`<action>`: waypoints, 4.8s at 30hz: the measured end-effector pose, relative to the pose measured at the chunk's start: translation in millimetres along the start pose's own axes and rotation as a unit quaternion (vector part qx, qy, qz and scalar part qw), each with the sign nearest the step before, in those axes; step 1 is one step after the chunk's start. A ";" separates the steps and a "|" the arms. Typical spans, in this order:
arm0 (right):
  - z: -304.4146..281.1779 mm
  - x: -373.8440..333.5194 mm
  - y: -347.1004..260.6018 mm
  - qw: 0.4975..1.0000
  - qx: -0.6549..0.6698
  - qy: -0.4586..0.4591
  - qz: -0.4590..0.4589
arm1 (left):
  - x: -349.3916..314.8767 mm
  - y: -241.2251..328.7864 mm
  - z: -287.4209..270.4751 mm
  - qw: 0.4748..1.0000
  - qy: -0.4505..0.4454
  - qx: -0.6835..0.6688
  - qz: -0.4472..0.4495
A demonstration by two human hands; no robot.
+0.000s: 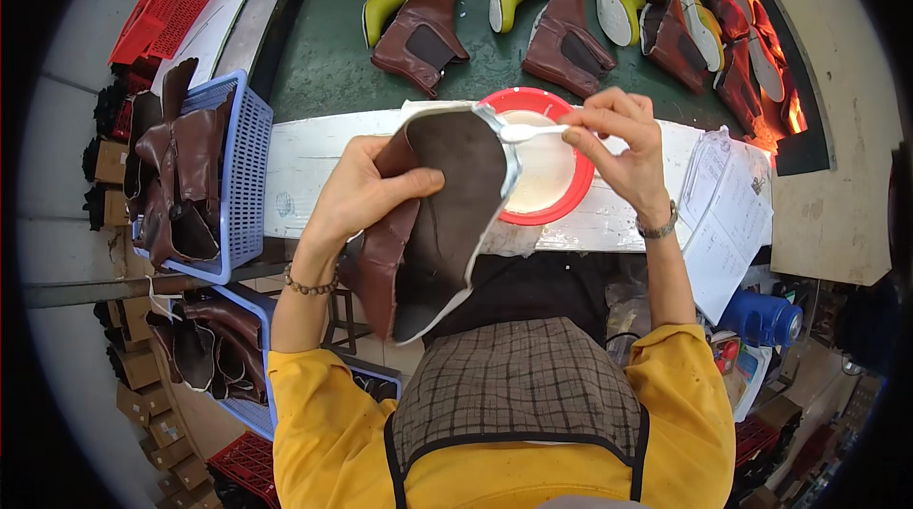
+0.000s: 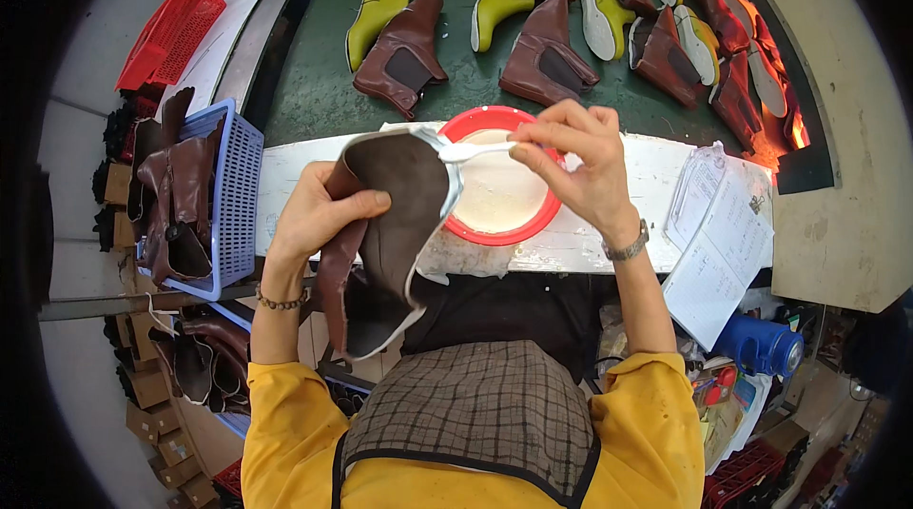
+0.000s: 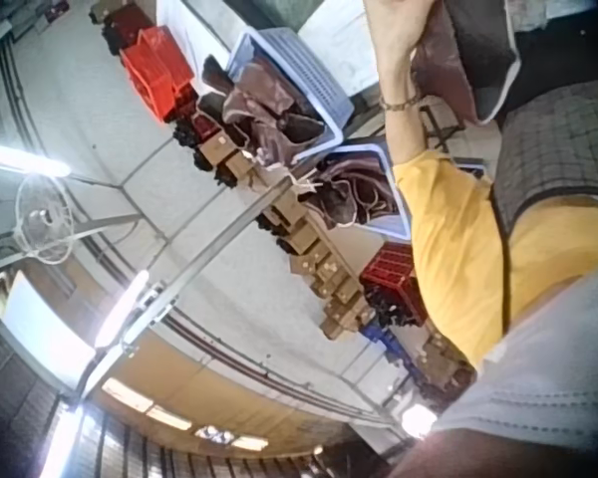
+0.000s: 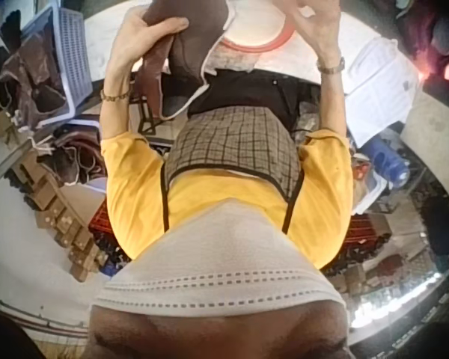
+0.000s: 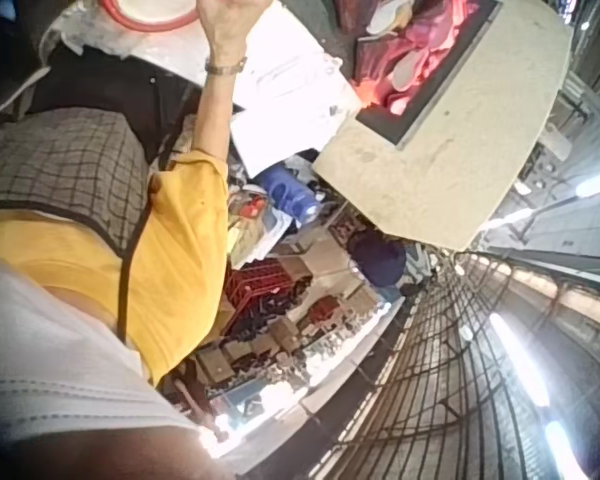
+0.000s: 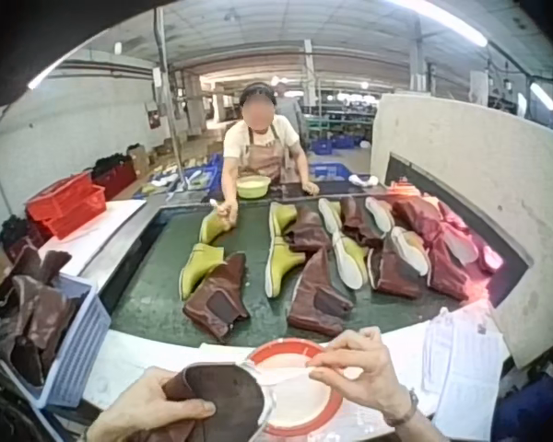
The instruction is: Applying a white liquid adhesive to the edges of shoe uppers using a small brush or applicator.
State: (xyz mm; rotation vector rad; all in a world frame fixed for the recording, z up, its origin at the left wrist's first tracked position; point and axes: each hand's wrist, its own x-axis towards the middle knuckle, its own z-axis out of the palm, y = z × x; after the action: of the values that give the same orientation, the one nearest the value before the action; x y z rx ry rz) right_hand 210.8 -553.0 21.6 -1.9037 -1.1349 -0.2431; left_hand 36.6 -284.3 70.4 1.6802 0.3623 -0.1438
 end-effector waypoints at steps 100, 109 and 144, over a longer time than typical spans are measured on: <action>10.4 -42.9 24.5 0.963 -0.231 -0.079 0.113 | -61.7 -130.7 -80.5 0.922 0.072 -0.362 0.116; -9.2 15.4 -8.7 0.995 0.099 0.008 0.010 | -58.6 -146.8 -69.3 0.911 -0.006 -0.396 0.116; -18.6 21.5 -5.9 0.994 0.106 0.026 0.025 | -53.7 -169.3 -48.6 0.825 -0.248 -0.373 0.345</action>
State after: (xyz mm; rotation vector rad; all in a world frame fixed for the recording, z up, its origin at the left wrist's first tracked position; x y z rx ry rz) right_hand 223.0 -552.9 48.0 -1.7262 -1.0353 -0.1370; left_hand -73.3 -227.4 -65.9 0.8498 -0.5454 0.1016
